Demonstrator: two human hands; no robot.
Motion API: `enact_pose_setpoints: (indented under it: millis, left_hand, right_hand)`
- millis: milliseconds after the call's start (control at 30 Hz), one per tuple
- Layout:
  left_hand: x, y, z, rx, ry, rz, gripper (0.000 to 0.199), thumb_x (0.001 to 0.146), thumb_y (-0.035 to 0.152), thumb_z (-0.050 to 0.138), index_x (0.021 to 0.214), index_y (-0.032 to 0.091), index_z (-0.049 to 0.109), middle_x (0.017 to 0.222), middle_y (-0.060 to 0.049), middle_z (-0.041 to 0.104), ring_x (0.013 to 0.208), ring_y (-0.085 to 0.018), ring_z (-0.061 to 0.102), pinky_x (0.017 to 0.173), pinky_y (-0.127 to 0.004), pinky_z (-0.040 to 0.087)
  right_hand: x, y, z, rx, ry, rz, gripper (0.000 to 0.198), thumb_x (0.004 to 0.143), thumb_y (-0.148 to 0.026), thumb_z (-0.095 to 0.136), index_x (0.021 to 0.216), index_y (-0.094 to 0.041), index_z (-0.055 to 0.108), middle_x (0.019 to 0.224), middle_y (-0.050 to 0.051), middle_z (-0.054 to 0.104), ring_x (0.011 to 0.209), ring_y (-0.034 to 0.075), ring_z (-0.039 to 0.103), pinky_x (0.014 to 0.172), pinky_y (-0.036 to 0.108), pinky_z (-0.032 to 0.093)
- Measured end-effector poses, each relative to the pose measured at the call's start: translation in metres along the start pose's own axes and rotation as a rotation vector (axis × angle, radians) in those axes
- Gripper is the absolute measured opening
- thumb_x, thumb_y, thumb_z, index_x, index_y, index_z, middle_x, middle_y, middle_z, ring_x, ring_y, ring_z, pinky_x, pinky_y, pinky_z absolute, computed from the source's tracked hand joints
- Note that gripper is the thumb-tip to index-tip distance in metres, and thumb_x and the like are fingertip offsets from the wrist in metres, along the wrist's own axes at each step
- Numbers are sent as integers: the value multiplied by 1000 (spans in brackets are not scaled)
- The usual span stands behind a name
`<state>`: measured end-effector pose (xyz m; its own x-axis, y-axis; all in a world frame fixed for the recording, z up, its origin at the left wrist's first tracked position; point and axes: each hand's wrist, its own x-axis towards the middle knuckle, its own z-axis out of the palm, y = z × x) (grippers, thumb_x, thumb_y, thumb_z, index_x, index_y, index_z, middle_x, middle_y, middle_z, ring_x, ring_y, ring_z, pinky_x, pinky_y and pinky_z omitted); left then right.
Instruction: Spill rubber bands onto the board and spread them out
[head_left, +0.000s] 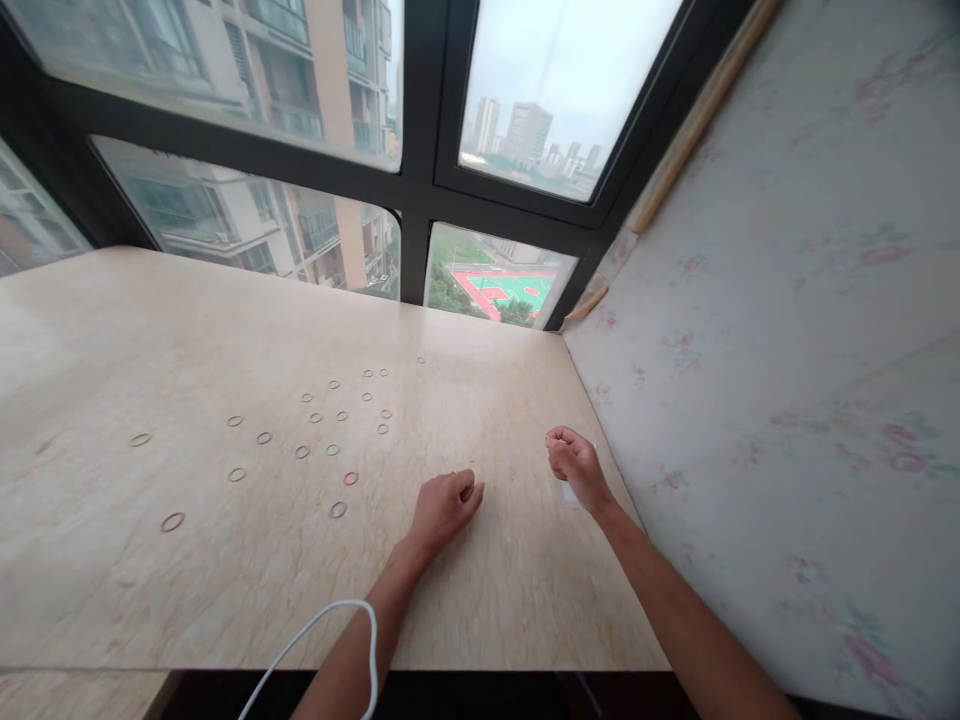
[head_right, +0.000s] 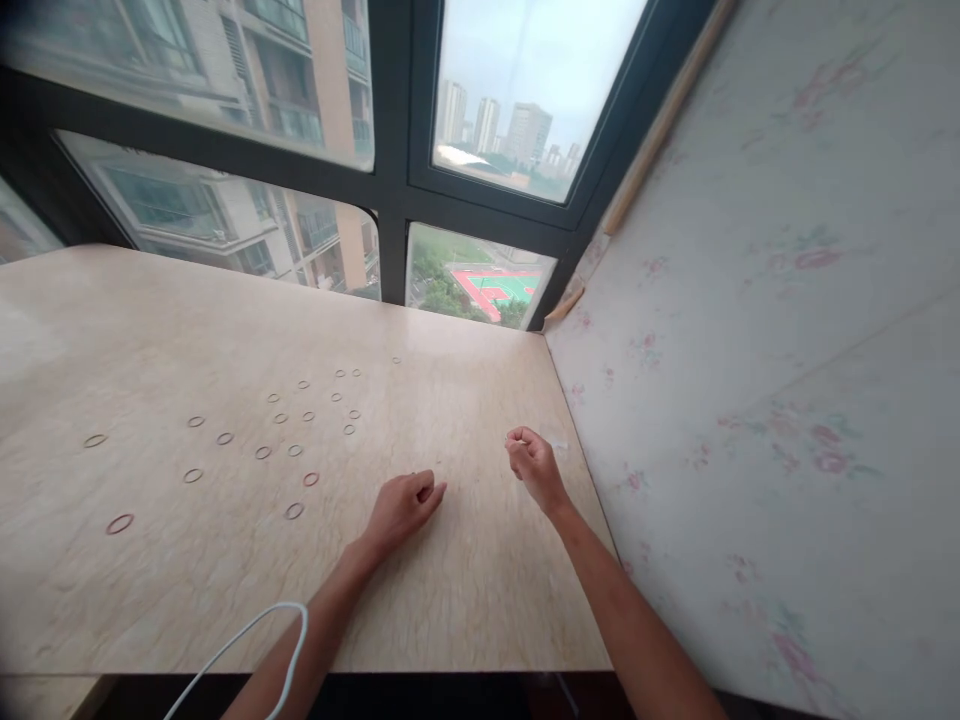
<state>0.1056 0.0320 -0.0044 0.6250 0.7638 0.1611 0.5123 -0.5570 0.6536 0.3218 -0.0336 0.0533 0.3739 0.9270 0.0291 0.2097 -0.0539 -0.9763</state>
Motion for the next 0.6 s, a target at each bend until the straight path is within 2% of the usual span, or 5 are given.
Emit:
enact_pose_setpoints:
  millis: [133, 233, 467, 600]
  left_hand:
    - [0, -1, 2, 19, 11, 6, 34, 84, 35, 42, 56, 19, 32, 50, 3, 36, 49, -12, 33, 52, -26, 17]
    - [0, -1, 3, 38, 19, 15, 35, 84, 36, 43, 56, 20, 31, 50, 4, 35, 49, -12, 33, 53, -26, 17]
    - [0, -3, 4, 20, 44, 9, 35, 84, 36, 43, 54, 19, 32, 49, 4, 36, 48, -11, 33, 52, -27, 17]
    - [-1, -3, 4, 12, 35, -8, 35, 83, 36, 43, 54, 19, 32, 49, 4, 36, 48, -11, 32, 52, -26, 18]
  right_hand:
    - [-21, 3, -40, -142, 118, 60, 32, 76, -49, 57, 81, -19, 50, 46, -12, 29, 39, 5, 21, 38, 19, 15]
    - [-34, 2, -58, -331, 149, 45, 33, 79, -50, 54, 82, -17, 56, 48, -9, 32, 41, 6, 23, 39, 20, 15]
    - [-36, 6, -60, -685, 141, -110, 30, 84, -44, 49, 76, -18, 62, 46, -8, 31, 43, 9, 30, 45, 22, 23]
    - [-32, 11, -58, -818, 111, -114, 30, 82, -42, 50, 74, -19, 67, 46, -6, 39, 44, 11, 38, 47, 23, 27]
